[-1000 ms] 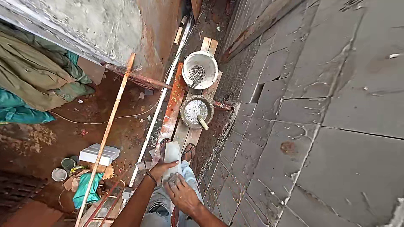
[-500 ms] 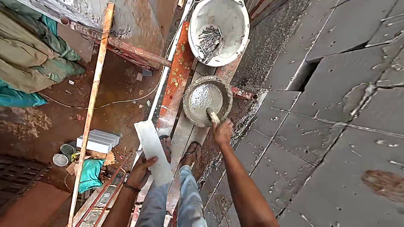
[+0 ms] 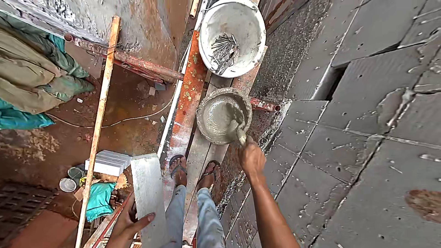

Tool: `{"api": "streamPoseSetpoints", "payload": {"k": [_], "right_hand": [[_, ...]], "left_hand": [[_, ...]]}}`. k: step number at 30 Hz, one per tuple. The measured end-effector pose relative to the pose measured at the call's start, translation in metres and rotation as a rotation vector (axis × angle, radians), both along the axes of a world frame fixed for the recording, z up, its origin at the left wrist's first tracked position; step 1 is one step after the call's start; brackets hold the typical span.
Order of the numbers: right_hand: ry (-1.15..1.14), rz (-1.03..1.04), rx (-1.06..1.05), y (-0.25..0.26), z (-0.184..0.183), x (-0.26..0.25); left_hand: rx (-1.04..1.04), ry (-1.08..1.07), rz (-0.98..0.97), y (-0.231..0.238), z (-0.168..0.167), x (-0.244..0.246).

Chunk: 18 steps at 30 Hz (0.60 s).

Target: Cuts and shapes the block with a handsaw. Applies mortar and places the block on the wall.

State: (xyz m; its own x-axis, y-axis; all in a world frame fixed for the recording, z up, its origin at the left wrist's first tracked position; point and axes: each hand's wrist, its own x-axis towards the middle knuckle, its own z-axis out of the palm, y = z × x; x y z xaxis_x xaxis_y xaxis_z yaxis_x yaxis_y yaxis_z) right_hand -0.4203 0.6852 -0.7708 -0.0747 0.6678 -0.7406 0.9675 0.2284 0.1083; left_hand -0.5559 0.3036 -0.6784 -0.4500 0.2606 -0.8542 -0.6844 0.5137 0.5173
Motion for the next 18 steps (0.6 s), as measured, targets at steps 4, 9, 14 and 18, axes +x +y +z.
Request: {"api": "streamPoseSetpoints", "payload": {"k": [4, 9, 14, 18], "right_hand": [[0.014, -0.045, 0.009, 0.015, -0.039, 0.003], [0.308, -0.366, -0.232, 0.020, -0.118, 0.000], [0.656, -0.603, -0.403, -0.008, -0.122, 0.055], [0.830, -0.718, -0.425, -0.029, -0.107, 0.094]], "left_hand": [[-0.113, 0.100, -0.097, -0.027, 0.008, 0.007], [-0.172, 0.249, -0.142, -0.037, 0.005, 0.019], [-0.103, 0.446, -0.236, -0.022, -0.017, 0.023], [-0.043, 0.475, -0.365, 0.004, -0.053, 0.021]]}}
